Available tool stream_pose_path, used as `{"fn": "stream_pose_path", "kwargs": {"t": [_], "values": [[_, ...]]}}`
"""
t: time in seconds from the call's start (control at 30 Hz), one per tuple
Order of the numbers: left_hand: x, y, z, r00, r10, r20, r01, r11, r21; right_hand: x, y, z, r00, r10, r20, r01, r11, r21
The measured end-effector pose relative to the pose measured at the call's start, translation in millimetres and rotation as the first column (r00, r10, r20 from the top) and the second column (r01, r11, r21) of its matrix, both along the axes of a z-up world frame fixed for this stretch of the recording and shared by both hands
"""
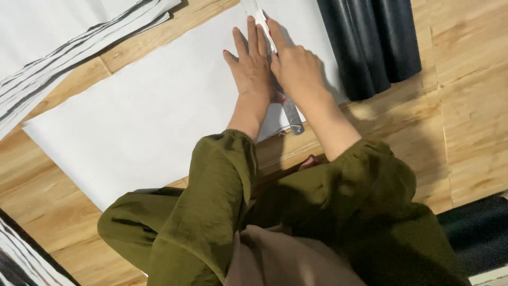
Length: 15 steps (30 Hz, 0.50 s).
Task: The person sits on the floor and uses a metal ruler and a red utility knife to cut a large white sheet of paper. They align the ruler on the paper and slice along the edge to separate a strip, then move the cut piece aside.
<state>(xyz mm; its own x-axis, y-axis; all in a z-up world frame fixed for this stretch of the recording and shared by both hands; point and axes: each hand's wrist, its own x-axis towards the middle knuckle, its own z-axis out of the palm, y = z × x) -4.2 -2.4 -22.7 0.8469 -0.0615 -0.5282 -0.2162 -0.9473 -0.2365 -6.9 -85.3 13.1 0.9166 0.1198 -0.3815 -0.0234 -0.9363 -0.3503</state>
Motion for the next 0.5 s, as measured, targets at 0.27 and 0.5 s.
{"fn": "stream_pose_path", "kwargs": {"t": [0.27,0.5], "values": [[-5.6,-0.7,-15.2,0.992,-0.028,0.124,0.022,0.999,0.049,-78.3,-22.5,17.1,0.998,0.041,-0.051,-0.045,0.995,-0.093],[1.1,-1.3,16.6,0.998,-0.007,-0.060,0.009,1.000,0.025,-171.0,-57.9,-1.3,0.990,0.081,-0.114,-0.115,0.936,-0.334]]}}
